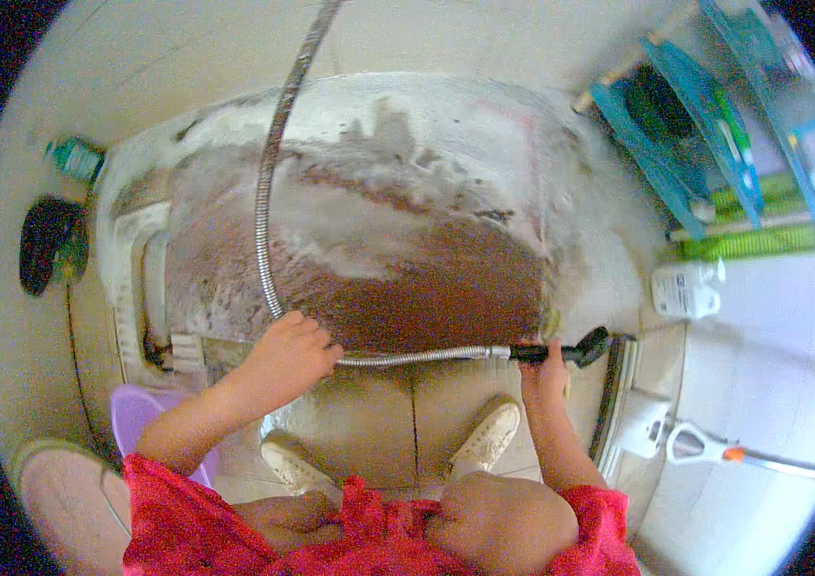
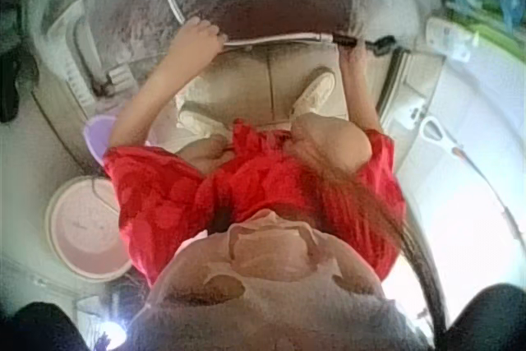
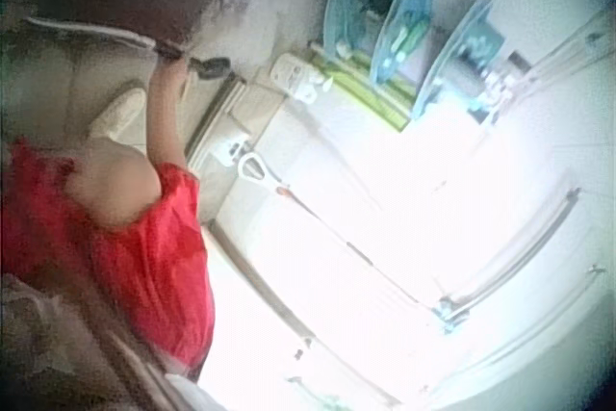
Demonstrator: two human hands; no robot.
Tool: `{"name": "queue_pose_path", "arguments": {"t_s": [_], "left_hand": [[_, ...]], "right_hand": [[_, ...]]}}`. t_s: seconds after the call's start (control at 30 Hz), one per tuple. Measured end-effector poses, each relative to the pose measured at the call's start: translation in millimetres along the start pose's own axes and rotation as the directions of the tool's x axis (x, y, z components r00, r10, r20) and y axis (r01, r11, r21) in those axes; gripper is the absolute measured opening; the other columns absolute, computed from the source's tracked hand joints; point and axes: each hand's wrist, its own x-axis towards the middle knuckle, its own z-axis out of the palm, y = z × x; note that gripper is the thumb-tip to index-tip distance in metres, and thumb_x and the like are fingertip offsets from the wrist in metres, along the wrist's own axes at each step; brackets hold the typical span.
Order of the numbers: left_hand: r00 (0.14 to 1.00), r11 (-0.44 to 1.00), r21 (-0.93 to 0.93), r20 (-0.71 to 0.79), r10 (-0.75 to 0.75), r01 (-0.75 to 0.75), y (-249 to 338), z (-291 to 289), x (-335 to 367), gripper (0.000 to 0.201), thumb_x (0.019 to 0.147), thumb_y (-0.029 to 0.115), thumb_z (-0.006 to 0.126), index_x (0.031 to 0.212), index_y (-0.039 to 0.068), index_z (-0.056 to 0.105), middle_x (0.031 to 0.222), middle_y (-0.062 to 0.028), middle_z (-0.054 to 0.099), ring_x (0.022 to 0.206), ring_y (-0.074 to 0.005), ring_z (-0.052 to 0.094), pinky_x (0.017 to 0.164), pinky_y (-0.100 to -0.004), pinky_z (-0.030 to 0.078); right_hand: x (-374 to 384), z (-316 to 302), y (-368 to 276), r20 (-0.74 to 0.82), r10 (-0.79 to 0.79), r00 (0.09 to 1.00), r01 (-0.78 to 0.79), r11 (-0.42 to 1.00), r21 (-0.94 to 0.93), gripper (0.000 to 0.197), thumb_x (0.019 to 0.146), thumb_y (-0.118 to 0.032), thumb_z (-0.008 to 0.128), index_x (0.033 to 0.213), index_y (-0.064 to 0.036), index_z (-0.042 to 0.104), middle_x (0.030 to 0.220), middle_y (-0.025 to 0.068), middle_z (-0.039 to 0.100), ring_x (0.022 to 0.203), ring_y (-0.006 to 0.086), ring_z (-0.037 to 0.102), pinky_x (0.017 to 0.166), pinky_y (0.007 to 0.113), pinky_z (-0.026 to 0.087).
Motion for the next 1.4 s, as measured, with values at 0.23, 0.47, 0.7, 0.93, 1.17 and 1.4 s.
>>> {"name": "queue_pose_path", "arguments": {"t_s": [0.23,0.47,0.7,0.93,1.17,1.4], "left_hand": [[0.986,0.991,0.132,0.166,-0.004,-0.018,-0.6,-3.4,27.3,0.011,0.068,0.018,0.054,0.075,0.011,0.059,0.068,-0.0042,0.055,0.074,-0.0198,0.054,0.067,-0.0333,0.038],[0.994,0.998,0.024,0.093,-0.055,0.053,9.8,-1.1,37.8,0.022,0.071,0.021,0.055,0.091,0.012,0.059,0.073,-0.0049,0.056,0.076,-0.0211,0.053,0.068,-0.034,0.038],[0.988,0.997,0.082,0.156,0.001,-0.014,-3.1,-1.1,42.3,0.019,0.071,0.02,0.056,0.087,0.009,0.057,0.068,-0.0035,0.052,0.072,-0.018,0.052,0.068,-0.0322,0.037],[1.0,1.0,0.006,0.018,0.013,-0.013,10.4,-0.2,82.5,0.018,0.074,0.021,0.056,0.086,0.008,0.056,0.068,-0.0054,0.054,0.072,-0.0216,0.054,0.065,-0.0341,0.039],[0.996,0.998,0.05,0.082,-0.032,0.028,-10.5,-9.2,98.6,0.02,0.074,0.022,0.055,0.088,0.007,0.055,0.069,-0.01,0.056,0.066,-0.0286,0.055,0.06,-0.0391,0.041],[0.995,0.996,0.037,0.054,-0.088,0.086,-10.0,-1.5,83.8,0.02,0.074,0.021,0.056,0.088,0.007,0.056,0.072,-0.0081,0.056,0.074,-0.0242,0.055,0.068,-0.0362,0.04]], "right_hand": [[25.7,29.4,-14.0,0.313,-0.001,0.95,0.073,0.973,-0.22,0.018,0.087,-0.018,0.045,0.092,-0.0053,0.033,0.077,0.0119,0.051,0.07,0.027,0.056,0.064,0.042,0.049],[42.7,46.8,-34.7,0.054,-0.265,0.963,0.269,0.96,-0.08,0.019,0.087,-0.018,0.043,0.093,-0.0031,0.033,0.077,0.012,0.051,0.069,0.026,0.057,0.061,0.041,0.05],[37.3,33.7,-28.4,0.266,-0.025,0.964,0.091,0.967,-0.239,0.02,0.086,-0.017,0.047,0.092,-0.0034,0.034,0.074,0.0115,0.048,0.065,0.0264,0.054,0.062,0.041,0.05],[86.5,43.8,-64.2,-0.007,-0.359,0.933,0.359,0.933,0.039,0.023,0.087,-0.019,0.043,0.093,-0.0005,0.031,0.075,0.0131,0.048,0.064,0.0275,0.055,0.06,0.042,0.05],[101.6,76.7,-69.3,0.213,-0.207,0.955,0.235,0.966,-0.11,0.021,0.087,-0.018,0.043,0.092,-0.0007,0.032,0.075,0.0126,0.048,0.064,0.0275,0.054,0.061,0.043,0.05],[104.8,115.7,-72.0,0.16,-0.267,0.95,0.283,0.955,-0.086,0.02,0.087,-0.018,0.045,0.09,-0.0024,0.032,0.072,0.0112,0.047,0.06,0.0245,0.053,0.058,0.04,0.049]]}}
